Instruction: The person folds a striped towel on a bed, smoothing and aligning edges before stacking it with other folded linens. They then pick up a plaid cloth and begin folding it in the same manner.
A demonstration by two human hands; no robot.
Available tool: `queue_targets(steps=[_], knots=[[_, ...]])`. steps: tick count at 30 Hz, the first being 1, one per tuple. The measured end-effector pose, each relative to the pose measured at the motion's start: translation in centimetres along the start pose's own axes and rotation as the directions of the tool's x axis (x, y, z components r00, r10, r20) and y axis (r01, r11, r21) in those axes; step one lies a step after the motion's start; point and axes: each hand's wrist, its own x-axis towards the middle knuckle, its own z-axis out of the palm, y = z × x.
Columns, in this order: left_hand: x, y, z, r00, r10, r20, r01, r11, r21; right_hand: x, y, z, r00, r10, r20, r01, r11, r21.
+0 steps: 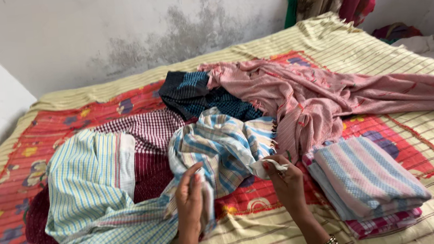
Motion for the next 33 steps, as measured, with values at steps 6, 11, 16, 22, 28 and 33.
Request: queue_targets(steps=[6, 11, 16, 22, 28, 33], knots=[[-1.1, 0.6, 2.2, 0.954, -0.134, 0.269, 0.199, 0.952, -0.233, -1.5, -1.6, 2.4, 0.983, 0.182, 0.017, -0.182, 0.983, 0.011], [-1.7, 3.4, 2.3, 0.916, -0.097, 0.39, 0.215, 0.938, -0.271, -1.9, -2.8, 3.0, 0.983, 0.181, 0.037, -0.182, 0.983, 0.006], [-2.9, 5.2, 3.1, 0.99, 0.061, 0.124, -0.132, 0.685, 0.717, -1.9, -3.0, 2.5, 0.965, 0.26, 0.032, -0.258, 0.964, -0.059], [-2.7, 7.5, 3.0, 0.802, 0.53, 0.274, -0.565, 0.527, 0.635, -1.5, -2.1, 1.3, 0.983, 0.068, 0.17, -0.068, 0.998, -0.005], [-2.8, 7.5, 3.1, 0.827, 0.382, 0.413, -0.552, 0.693, 0.464, -1.1, -2.8, -0.1, 0.96, 0.092, 0.263, -0.114, 0.991, 0.071], [-3.2, 7.3, 3.2, 0.789, 0.459, 0.407, -0.609, 0.671, 0.423, -0.6, -6.2, -0.3, 0.932, 0.16, 0.326, -0.226, 0.958, 0.175]])
